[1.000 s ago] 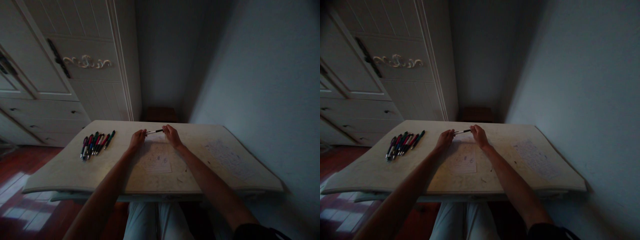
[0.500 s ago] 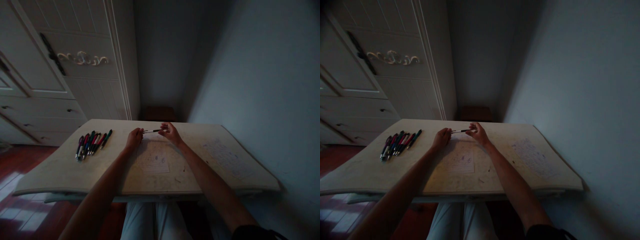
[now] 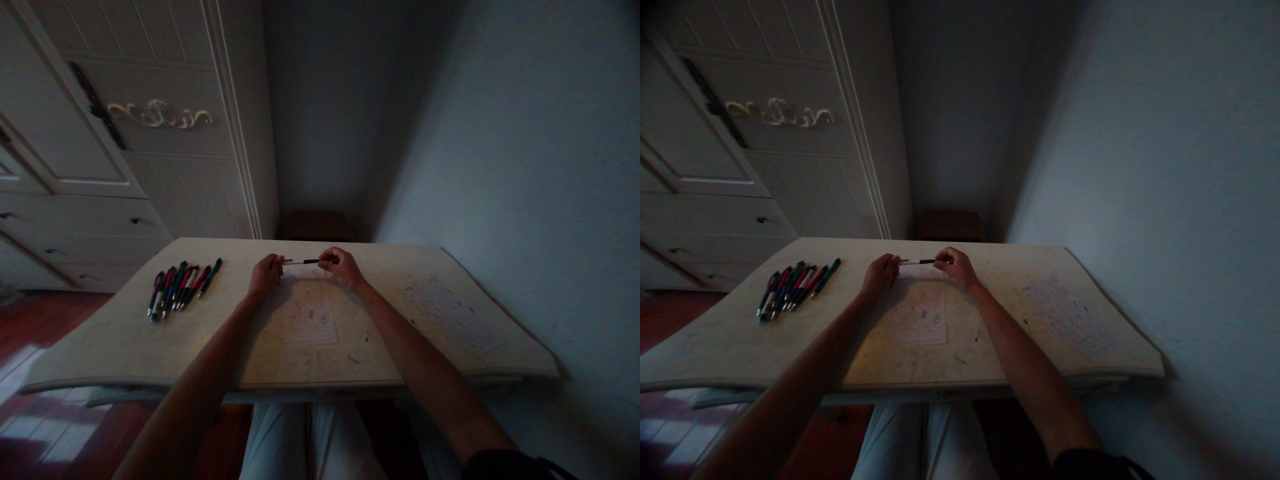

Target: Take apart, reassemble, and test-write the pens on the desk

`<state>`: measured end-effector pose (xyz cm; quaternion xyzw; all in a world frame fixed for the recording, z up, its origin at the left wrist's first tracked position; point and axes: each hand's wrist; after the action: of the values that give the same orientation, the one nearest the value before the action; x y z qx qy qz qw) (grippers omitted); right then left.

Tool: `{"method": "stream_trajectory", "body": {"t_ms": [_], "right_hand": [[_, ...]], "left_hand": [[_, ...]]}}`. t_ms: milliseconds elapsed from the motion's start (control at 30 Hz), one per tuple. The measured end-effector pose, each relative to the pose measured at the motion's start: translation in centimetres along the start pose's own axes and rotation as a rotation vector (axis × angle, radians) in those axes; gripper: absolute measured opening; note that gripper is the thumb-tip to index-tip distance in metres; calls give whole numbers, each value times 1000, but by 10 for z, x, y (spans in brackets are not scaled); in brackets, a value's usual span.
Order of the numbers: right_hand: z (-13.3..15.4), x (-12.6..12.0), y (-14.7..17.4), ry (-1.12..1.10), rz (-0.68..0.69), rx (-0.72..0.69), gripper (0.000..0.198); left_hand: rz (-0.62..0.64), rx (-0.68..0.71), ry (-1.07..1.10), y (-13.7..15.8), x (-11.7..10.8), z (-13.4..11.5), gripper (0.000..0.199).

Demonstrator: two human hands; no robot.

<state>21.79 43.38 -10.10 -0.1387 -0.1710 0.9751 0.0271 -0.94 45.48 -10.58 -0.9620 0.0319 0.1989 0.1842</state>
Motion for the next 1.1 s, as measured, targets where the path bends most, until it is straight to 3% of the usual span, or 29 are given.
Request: {"method": "stream_trajectory", "body": {"t_ms": [167,367,733,900,1100], "right_hand": [[-4,0,0,-18,-30,11,49],[-4,-4,2,161,11,95,58],[-6,-13,-6,126,-92,18,15],[-8,-25,-4,435,-126,-46,7],[-18,-27,2,721,102,-93,21]], "left_hand": [[4,-3,21,1,-1,0,33],[-1,-20,-7,2,-2,-2,34],[-46,11,-28,-1,-7,1,30],[-63,13,-20,-1,-10,0,24],[-25,63,48,-4,-8,4,16]]}}
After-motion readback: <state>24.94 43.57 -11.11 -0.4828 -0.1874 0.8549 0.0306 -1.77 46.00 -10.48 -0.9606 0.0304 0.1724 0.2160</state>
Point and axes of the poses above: each hand's wrist, its own y-axis away from the middle knuckle, its own x-axis out of the palm, z = x × y, and after that the axes turned 1 degree about x, right-handed
